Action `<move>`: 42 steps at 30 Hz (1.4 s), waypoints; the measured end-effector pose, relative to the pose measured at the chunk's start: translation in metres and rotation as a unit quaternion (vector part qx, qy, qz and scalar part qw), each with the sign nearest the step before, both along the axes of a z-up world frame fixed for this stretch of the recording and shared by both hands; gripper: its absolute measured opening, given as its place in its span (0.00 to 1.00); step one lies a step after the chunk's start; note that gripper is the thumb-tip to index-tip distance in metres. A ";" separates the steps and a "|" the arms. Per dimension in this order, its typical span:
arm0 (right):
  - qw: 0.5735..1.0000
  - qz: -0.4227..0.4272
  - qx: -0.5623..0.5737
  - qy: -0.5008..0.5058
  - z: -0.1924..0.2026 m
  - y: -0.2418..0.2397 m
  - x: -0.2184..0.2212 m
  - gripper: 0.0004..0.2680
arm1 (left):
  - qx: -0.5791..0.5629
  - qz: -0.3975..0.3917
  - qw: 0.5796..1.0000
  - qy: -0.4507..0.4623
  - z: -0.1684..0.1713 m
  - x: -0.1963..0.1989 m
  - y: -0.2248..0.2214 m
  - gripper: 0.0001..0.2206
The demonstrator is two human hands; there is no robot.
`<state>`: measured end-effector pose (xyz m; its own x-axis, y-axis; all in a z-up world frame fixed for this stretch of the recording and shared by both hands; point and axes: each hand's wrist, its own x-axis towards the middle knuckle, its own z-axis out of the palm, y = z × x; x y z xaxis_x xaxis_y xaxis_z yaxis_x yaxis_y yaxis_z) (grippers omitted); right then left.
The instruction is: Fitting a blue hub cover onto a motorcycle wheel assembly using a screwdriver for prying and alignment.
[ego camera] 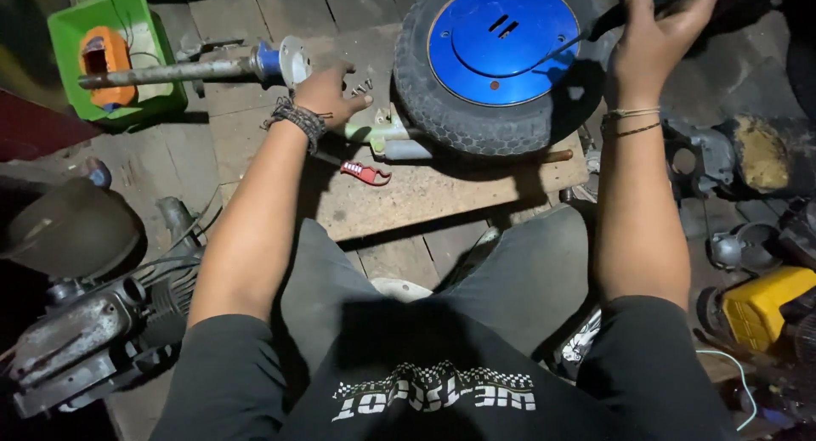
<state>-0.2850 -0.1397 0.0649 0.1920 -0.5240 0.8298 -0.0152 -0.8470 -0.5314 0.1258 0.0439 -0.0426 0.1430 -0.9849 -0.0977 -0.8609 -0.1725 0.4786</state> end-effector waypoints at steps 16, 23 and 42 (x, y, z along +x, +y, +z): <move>0.979 0.092 0.166 -0.069 -0.016 -0.010 0.007 0.25 | 0.016 -0.017 1.000 0.003 -0.005 -0.008 -0.013 0.31; 0.982 0.117 0.145 0.028 0.018 0.021 0.044 0.16 | -0.006 -0.031 0.999 0.007 -0.013 -0.005 -0.016 0.30; 0.957 0.054 0.282 -0.031 0.008 0.016 0.046 0.16 | 0.092 -0.022 0.995 0.015 -0.018 -0.016 -0.022 0.31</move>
